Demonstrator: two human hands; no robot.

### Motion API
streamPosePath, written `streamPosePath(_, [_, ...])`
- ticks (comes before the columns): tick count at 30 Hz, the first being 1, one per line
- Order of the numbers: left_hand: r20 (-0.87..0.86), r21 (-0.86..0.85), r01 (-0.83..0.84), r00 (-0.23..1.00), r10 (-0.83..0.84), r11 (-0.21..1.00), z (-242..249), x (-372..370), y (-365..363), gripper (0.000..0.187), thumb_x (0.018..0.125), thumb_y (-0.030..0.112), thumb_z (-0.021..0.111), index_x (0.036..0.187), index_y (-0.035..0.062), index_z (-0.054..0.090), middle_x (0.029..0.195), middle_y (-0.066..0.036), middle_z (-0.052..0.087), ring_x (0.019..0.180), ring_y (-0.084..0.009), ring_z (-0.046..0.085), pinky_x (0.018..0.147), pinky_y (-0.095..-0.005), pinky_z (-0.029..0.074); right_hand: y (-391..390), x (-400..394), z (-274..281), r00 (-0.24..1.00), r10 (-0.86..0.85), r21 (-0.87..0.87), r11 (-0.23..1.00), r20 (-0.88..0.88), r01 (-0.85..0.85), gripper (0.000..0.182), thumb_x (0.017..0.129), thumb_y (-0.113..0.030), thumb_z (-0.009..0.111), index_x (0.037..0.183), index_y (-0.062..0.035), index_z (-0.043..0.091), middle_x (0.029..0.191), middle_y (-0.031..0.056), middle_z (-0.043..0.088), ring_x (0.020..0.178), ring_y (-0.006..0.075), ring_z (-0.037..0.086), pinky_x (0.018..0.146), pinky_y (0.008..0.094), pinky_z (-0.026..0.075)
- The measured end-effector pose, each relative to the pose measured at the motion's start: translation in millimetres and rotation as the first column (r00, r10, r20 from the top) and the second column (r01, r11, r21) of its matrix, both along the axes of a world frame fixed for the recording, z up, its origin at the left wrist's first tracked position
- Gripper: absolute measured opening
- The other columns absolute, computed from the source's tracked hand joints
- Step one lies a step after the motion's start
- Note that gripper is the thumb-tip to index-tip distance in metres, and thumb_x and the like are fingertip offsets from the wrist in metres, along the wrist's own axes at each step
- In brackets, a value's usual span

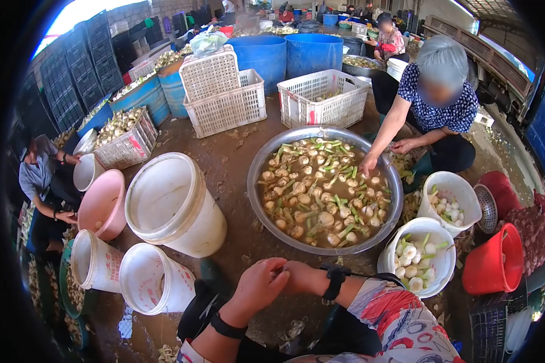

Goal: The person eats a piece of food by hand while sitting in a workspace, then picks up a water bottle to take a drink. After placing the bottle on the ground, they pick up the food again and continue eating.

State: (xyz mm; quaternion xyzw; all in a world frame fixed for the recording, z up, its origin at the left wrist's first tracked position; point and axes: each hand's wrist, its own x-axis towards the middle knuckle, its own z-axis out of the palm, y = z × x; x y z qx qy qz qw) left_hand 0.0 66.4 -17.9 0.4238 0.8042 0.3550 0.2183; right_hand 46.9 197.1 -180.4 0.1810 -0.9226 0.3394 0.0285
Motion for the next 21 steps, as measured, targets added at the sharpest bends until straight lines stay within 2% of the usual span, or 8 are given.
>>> streamPosePath(1, [0.007,-0.006,0.001,1.0,-0.001,1.0,0.9,0.1,0.2,0.03,0.076,0.02,0.058,0.1,0.0013,0.057,0.091,-0.014,0.061,0.086,-0.025,0.059,0.075,-0.0306,0.046,-0.2,0.2,3.9,1.0,0.0,-0.001,1.0,0.001,0.0,0.014,0.076,-0.009,0.046,0.084,-0.0071,0.057,0.084,0.0115,0.059,0.082,0.0229,0.057,0.071,0.0308,0.044])
streamPosePath(3, [-0.005,-0.004,0.009,1.0,-0.009,1.0,0.6,-0.5,0.3,0.03,0.076,0.02,0.058,0.1,0.0015,0.057,0.091,-0.014,0.061,0.086,-0.025,0.059,0.075,-0.0306,0.046,0.9,-0.1,11.8,0.999,0.049,0.124,0.991,0.01,-0.05,0.015,0.075,-0.01,0.047,0.086,-0.007,0.057,0.087,0.0115,0.059,0.085,0.0217,0.057,0.072,0.0309,0.044])
streamPosePath(7, [0.026,0.012,0.002,1.0,-0.002,1.0,0.6,0.0,0.9,0.032,0.075,0.023,0.055,0.098,0.001,0.058,0.089,-0.016,0.061,0.087,-0.029,0.057,0.077,-0.0341,0.045,-0.1,5.0,45.7,0.995,0.032,0.102,0.994,0.092,-0.042,0.016,0.075,-0.01,0.047,0.086,-0.0074,0.058,0.089,0.0116,0.059,0.086,0.0221,0.057,0.075,0.0309,0.043])
streamPosePath(10, [0.029,0.014,-0.003,1.0,0.003,1.0,1.1,0.2,0.9,0.032,0.074,0.023,0.055,0.098,0.0008,0.058,0.089,-0.017,0.061,0.087,-0.0292,0.057,0.077,-0.0342,0.045,-1.2,5.1,46.1,0.977,-0.023,0.033,0.999,0.214,0.016,0.016,0.077,-0.009,0.045,0.087,-0.0083,0.058,0.091,0.0098,0.059,0.089,0.0203,0.056,0.077,0.0289,0.043])
streamPosePath(12, [0.026,0.017,0.0,1.0,0.0,1.0,-0.6,-0.3,0.8,0.033,0.074,0.023,0.055,0.098,0.0008,0.058,0.089,-0.017,0.06,0.087,-0.0293,0.057,0.077,-0.0342,0.045,-0.5,2.4,24.7,0.995,0.056,0.266,0.961,0.078,-0.075,0.018,0.078,-0.008,0.044,0.088,-0.0086,0.058,0.092,0.0072,0.059,0.091,0.0175,0.054,0.079,0.0266,0.042])
streamPosePath(15, [0.026,0.016,-0.004,1.0,0.003,1.0,-1.9,0.0,0.6,0.033,0.074,0.023,0.055,0.099,0.0009,0.058,0.09,-0.017,0.06,0.087,-0.0294,0.057,0.077,-0.0342,0.045,0.1,0.7,9.5,0.997,0.081,0.223,0.971,0.002,-0.079,0.018,0.079,-0.007,0.042,0.088,-0.0084,0.058,0.093,0.0057,0.058,0.092,0.0154,0.053,0.079,0.025,0.042])
streamPosePath(19, [0.022,0.01,-0.004,1.0,0.004,1.0,-3.0,-0.2,0.6,0.033,0.074,0.023,0.056,0.099,0.0011,0.058,0.091,-0.017,0.06,0.088,-0.0293,0.057,0.077,-0.0341,0.045,0.7,-1.2,-7.4,0.996,0.077,0.179,0.98,0.044,-0.084,0.018,0.081,-0.008,0.041,0.088,-0.0075,0.057,0.091,0.0051,0.058,0.09,0.0148,0.054,0.078,0.0245,0.042])
streamPosePath(21, [0.025,0.012,-0.006,1.0,0.005,1.0,-2.4,0.3,1.0,0.033,0.074,0.023,0.056,0.099,0.0011,0.058,0.091,-0.017,0.06,0.088,-0.0292,0.057,0.077,-0.0341,0.045,4.4,-1.7,-25.3,0.986,0.075,0.192,0.98,-0.152,-0.045,0.018,0.084,-0.008,0.039,0.09,-0.0069,0.056,0.089,0.0039,0.057,0.088,0.0136,0.054,0.076,0.0239,0.043])
